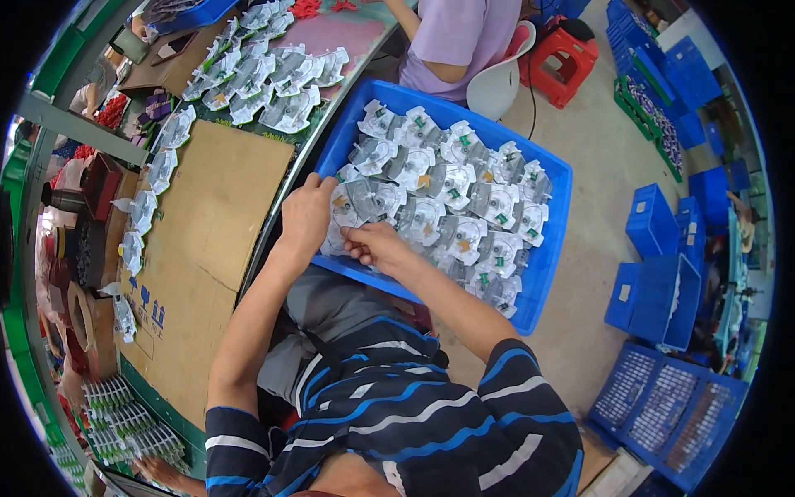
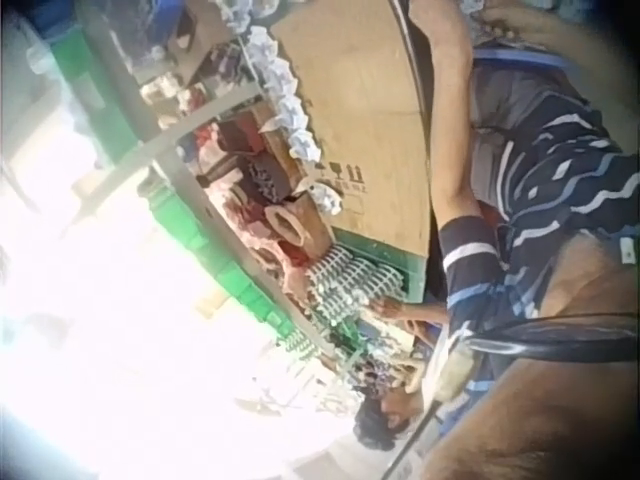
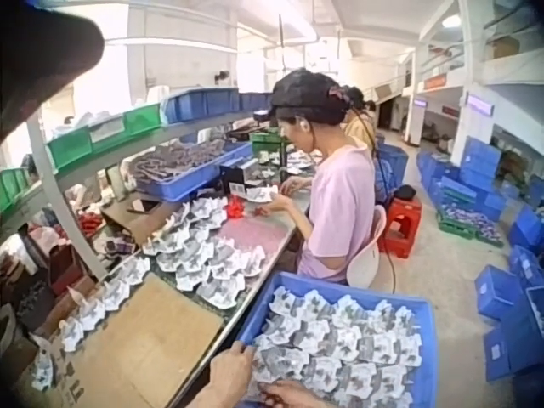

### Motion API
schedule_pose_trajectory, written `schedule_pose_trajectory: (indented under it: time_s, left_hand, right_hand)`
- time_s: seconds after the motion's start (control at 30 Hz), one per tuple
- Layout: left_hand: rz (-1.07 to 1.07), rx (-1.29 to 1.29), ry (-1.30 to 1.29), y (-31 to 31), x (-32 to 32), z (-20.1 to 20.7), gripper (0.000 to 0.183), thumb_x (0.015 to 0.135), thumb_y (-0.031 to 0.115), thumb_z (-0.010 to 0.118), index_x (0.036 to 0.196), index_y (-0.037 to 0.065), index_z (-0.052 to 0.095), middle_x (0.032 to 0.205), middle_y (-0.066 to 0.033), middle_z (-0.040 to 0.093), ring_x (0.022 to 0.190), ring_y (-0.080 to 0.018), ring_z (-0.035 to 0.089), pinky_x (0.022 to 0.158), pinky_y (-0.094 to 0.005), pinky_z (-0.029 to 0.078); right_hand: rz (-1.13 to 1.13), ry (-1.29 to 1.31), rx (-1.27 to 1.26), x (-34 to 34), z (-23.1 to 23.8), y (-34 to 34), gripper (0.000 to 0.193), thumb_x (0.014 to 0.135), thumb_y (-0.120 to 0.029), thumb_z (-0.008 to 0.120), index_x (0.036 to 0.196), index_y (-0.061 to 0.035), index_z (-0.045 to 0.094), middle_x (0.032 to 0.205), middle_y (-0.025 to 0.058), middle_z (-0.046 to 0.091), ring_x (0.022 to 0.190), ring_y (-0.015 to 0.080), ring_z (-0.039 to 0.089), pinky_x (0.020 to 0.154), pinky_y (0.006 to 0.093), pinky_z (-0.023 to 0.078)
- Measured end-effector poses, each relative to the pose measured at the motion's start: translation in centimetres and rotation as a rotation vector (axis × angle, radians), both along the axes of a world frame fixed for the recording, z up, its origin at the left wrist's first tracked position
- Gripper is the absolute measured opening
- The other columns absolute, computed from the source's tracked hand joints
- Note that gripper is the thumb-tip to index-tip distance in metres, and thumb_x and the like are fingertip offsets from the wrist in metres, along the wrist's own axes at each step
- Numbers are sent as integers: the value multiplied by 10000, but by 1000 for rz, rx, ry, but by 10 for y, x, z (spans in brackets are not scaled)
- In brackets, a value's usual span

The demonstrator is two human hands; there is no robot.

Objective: The person assembles small plastic components into packaging housings by hand.

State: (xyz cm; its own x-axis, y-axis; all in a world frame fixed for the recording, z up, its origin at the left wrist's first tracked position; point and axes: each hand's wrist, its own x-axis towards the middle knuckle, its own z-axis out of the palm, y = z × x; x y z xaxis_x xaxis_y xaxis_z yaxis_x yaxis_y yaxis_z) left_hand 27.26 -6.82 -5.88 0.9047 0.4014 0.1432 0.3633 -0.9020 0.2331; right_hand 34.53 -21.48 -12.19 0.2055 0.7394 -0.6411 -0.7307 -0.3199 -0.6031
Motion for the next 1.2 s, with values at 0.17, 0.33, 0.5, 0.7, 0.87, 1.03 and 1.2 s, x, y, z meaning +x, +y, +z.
schedule_pose_trajectory:
  time_s: [0.17, 0.33, 0.5, 0.7, 0.87, 1.03, 1.2]
  left_hand:
    - [-55, 156, 217, 10, 34, -17, 245, 788, 91, 658, 1027, 41, 635, 1015, -139, 628, 804, -303, 689, 645, -349, 578]
    - [-25, 0, 68, -6, 26, 8, 434, 770, 15, 634, 1195, 23, 547, 1142, -189, 580, 822, -348, 687, 669, -412, 567]
    - [49, -348, -195, -18, -70, 58, 245, 913, 80, 568, 1154, 39, 580, 1074, -168, 622, 897, -367, 646, 717, -427, 536]
    - [582, -1176, -458, -2, -223, 94, 197, 979, 109, 549, 1140, 20, 619, 979, -67, 671, 817, -135, 648, 725, -262, 523]
    - [1157, -717, -838, 59, -372, 51, 390, 969, 206, 567, 1243, -38, 435, 804, -91, 587, 648, -133, 619, 511, -258, 485]
    - [1443, -573, -946, 109, -452, 41, 605, 967, 258, 554, 1359, -108, 275, 794, -122, 590, 532, -166, 612, 408, -266, 460]
    - [1425, -711, -915, 149, -480, 36, 505, 997, 320, 471, 1327, -59, 416, 672, -74, 602, 468, -128, 568, 378, -241, 412]
  right_hand:
    - [-214, 299, -13, 0, -30, 28, 102, 920, -94, 623, 911, 4, 645, 772, 57, 641, 593, 97, 571, 438, 192, 399]
    - [-529, 381, -18, -7, -60, 53, 101, 936, -65, 571, 945, 9, 639, 841, 67, 664, 692, 154, 635, 560, 239, 511]
    - [-425, 492, 228, -12, -75, 68, 188, 959, -93, 565, 1081, 49, 587, 1030, 133, 678, 874, 201, 659, 797, 280, 559]
    - [-35, 295, 154, -18, 47, 39, 243, 958, -203, 589, 1067, 10, 632, 740, 61, 631, 569, 98, 563, 423, 211, 391]
    - [536, -520, 368, -87, 134, 145, 256, 962, -214, 593, 1065, 14, 649, 734, 60, 648, 549, 92, 571, 440, 206, 407]
    - [560, -964, 508, -151, 111, 283, 287, 948, -244, 600, 1054, 17, 658, 828, 93, 692, 655, 163, 646, 562, 285, 507]
    - [603, -1405, 502, -226, 98, 342, 357, 885, -319, 627, 905, 31, 697, 826, 223, 684, 789, 371, 668, 722, 452, 512]
